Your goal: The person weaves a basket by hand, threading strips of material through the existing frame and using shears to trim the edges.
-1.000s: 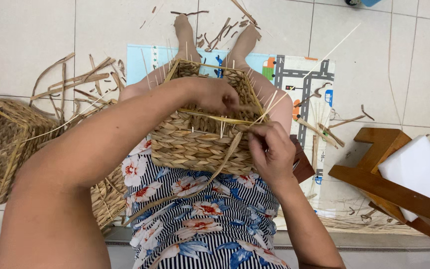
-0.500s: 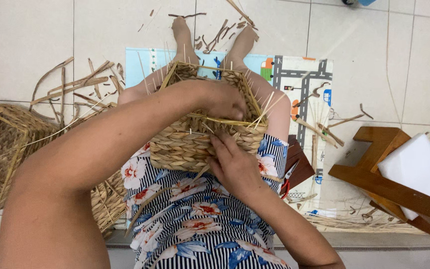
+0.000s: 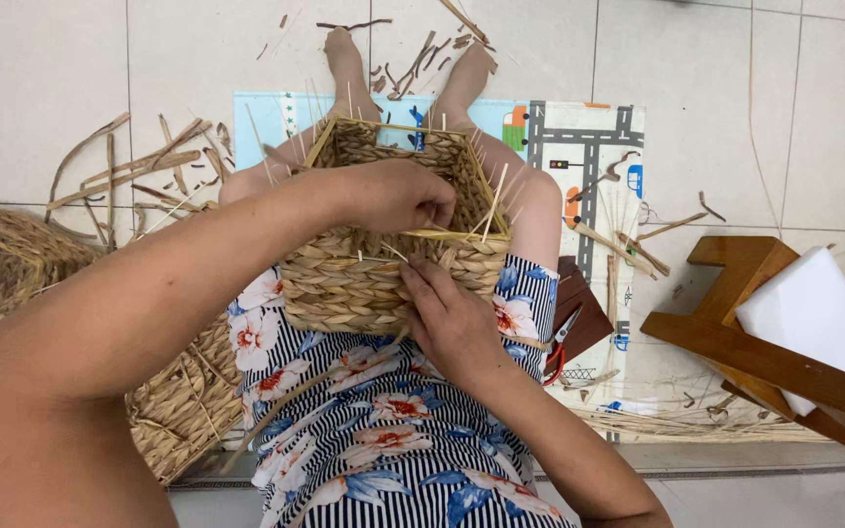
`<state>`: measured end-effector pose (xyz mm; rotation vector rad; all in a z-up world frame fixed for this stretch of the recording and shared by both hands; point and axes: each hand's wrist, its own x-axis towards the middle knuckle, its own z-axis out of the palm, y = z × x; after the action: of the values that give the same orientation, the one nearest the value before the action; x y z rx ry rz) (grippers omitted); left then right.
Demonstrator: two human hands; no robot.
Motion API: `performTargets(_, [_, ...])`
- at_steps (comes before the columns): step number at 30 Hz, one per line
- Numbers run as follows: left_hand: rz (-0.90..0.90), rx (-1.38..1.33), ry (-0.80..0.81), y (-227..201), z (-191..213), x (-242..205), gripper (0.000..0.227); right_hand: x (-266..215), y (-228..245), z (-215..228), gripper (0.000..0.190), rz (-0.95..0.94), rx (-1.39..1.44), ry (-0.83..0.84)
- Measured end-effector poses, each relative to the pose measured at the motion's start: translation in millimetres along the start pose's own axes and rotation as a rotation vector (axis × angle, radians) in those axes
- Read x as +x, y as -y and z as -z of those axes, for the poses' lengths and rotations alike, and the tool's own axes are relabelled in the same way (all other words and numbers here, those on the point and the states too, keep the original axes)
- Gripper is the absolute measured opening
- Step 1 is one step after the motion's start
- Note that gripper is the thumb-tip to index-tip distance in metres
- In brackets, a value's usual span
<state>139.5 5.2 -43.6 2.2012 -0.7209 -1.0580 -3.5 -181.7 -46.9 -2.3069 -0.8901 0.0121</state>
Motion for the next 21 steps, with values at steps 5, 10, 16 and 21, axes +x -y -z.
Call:
performTargets(5, [0.068, -0.003, 0.027, -13, -2, -6, 0.022, -13, -2, -12, 0.058, 0.023, -0.010, -0.079])
performTargets(10, [0.134, 0.105, -0.019, -31, -13, 0, 0.022, -17, -9, -24, 0.061, 0.027, -0.032, -0.111])
performTargets(16, [0.052, -0.116, -0.417, -21, -43, -24, 0.021, -7, -21, -17, 0.057, 0.145, -0.089, -0.194])
performTargets(21, [0.024, -0.289, -0.874, -2, -76, -50, 0.019, 12, -31, -4, 0.042, 0.231, -0.194, -0.126])
